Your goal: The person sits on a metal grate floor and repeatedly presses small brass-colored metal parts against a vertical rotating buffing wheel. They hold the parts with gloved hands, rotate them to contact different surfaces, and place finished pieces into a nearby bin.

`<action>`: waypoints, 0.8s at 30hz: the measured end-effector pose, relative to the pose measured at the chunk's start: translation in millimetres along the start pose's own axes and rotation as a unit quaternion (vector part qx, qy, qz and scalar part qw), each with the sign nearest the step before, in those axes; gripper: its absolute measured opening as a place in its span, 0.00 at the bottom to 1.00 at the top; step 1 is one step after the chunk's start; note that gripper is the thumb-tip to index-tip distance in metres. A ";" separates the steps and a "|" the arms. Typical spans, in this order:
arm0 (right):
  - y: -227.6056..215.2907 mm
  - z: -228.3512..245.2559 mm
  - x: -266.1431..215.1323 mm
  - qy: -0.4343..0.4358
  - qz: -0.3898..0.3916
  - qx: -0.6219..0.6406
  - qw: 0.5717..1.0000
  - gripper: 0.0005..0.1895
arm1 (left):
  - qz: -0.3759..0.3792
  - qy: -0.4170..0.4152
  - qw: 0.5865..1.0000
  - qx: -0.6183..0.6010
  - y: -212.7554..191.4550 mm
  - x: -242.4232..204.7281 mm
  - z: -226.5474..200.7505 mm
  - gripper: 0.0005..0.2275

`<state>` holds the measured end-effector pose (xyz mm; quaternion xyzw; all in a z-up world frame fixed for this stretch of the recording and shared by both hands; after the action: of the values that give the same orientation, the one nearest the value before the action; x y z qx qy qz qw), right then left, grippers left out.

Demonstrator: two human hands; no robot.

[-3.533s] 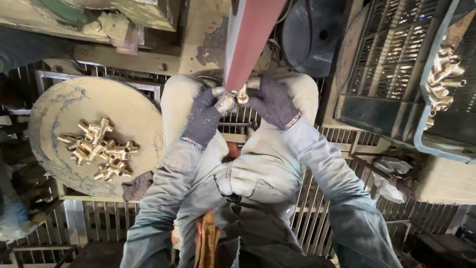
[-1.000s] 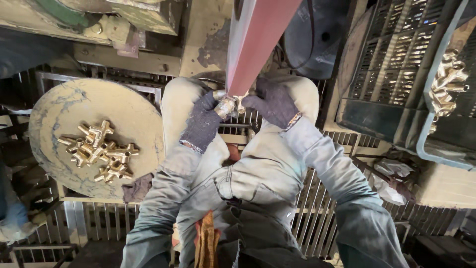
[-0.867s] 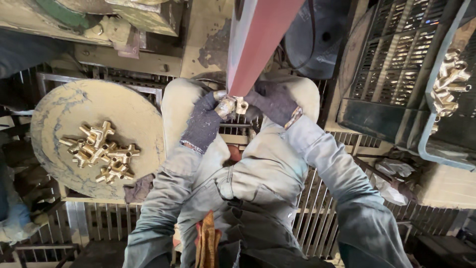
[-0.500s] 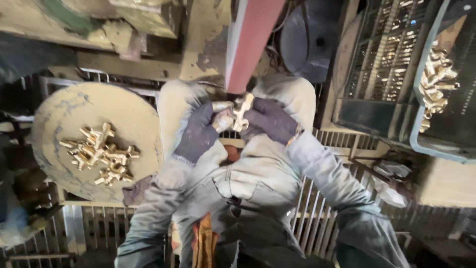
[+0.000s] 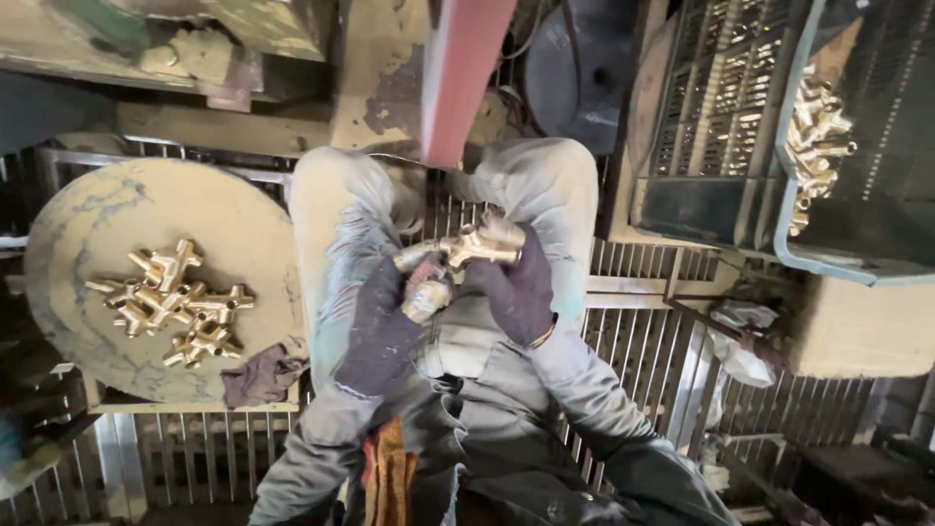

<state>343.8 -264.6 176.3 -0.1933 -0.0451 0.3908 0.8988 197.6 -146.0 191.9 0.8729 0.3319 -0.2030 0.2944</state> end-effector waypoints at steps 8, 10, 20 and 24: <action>-1.8 30.8 1.7 -0.360 0.001 -0.111 0.926 0.31 | 0.010 -0.087 0.983 -0.163 -7.2 0.0 16.5 0.15; -7.4 31.0 6.4 -0.383 0.037 -0.074 0.920 0.29 | 0.014 -0.030 0.992 -0.126 -9.4 0.5 10.1 0.14; -34.8 7.0 16.1 -0.288 0.119 -0.135 0.941 0.26 | 0.086 0.088 0.987 0.105 -13.4 6.4 -42.5 0.16; -39.9 8.7 15.6 -0.423 0.088 -0.311 0.846 0.24 | 0.112 0.015 0.993 0.032 -9.6 2.8 -48.5 0.20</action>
<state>379.9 -275.4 198.4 -0.2819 -0.5233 0.4777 0.6469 200.6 -107.5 222.9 0.9166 0.2300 -0.1660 0.2818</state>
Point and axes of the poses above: each hand's wrist, its own x-axis towards the middle knuckle, its own y-axis out of the palm, z = x × y, the point moved 1 cm from there along x, towards the middle knuckle, and after that the axes turned 10 degrees about -y, right-handed, at the moved point
